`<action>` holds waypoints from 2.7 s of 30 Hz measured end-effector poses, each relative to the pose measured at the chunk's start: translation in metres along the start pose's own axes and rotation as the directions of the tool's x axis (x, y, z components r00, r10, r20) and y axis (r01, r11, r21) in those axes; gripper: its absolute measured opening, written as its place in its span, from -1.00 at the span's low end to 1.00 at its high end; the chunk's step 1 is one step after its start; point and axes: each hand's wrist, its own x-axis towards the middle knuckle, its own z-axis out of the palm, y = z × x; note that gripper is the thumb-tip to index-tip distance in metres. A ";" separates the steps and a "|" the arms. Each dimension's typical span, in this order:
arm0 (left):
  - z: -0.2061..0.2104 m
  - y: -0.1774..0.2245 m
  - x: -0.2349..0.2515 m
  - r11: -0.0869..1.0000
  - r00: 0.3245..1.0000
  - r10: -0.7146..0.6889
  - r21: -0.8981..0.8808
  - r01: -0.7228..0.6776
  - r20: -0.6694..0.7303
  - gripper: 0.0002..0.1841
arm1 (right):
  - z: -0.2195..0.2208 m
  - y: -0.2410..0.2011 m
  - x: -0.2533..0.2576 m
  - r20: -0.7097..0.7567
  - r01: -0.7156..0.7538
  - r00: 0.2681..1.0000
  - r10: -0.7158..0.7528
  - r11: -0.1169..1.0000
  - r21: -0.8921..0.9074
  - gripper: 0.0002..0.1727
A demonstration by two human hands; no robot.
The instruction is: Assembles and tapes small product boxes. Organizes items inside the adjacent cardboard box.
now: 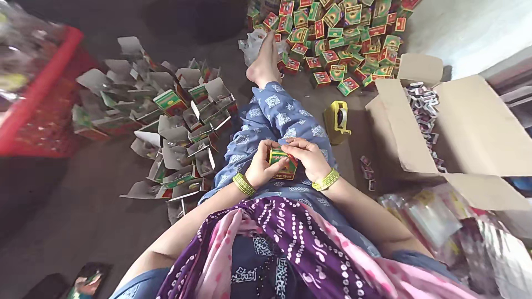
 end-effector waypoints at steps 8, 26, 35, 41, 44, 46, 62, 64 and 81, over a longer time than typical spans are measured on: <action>-0.009 0.010 -0.004 0.985 0.992 0.001 0.172 -0.022 0.126 -0.32 | -0.004 0.007 0.001 -0.023 0.123 0.992 -0.126 0.988 -0.091 -0.49; -0.160 0.030 -0.045 0.118 0.935 -0.324 0.974 0.193 -0.146 -0.71 | -0.042 -0.028 0.011 0.495 -0.267 0.793 0.356 0.932 -0.244 -0.55; -0.187 0.036 -0.059 0.243 0.987 -0.100 0.959 0.144 -0.123 -0.86 | -0.140 -0.142 0.107 -0.311 0.180 0.936 -0.162 0.983 0.029 -0.50; -0.168 0.068 -0.046 0.233 0.987 0.141 0.971 0.044 -0.079 -0.66 | -0.143 -0.160 0.106 -0.356 0.211 0.921 -0.155 0.970 0.123 -0.50; -0.151 0.086 -0.037 0.303 0.971 0.238 0.951 -0.068 -0.006 -0.64 | -0.100 -0.120 0.074 -0.075 0.043 0.996 -0.049 0.996 -0.073 -0.57; -0.137 0.097 -0.032 0.391 0.958 0.287 0.910 -0.138 0.022 -0.70 | -0.072 -0.089 0.051 0.139 0.053 0.990 -0.025 0.978 -0.202 -0.60; -0.016 0.056 0.027 0.994 0.974 0.088 -0.079 -0.073 0.208 0.14 | -0.054 -0.003 -0.019 0.348 0.494 0.837 -0.423 0.857 -0.147 -0.31; -0.007 0.034 0.022 0.999 0.965 0.049 -0.014 -0.047 0.259 0.09 | -0.062 0.006 -0.017 0.331 0.479 0.844 -0.422 0.870 -0.115 -0.29; -0.003 0.005 0.006 0.996 0.988 -0.086 0.022 0.083 0.127 -0.12 | -0.280 0.131 0.014 -0.711 -0.758 0.652 0.262 0.187 -0.625 -0.38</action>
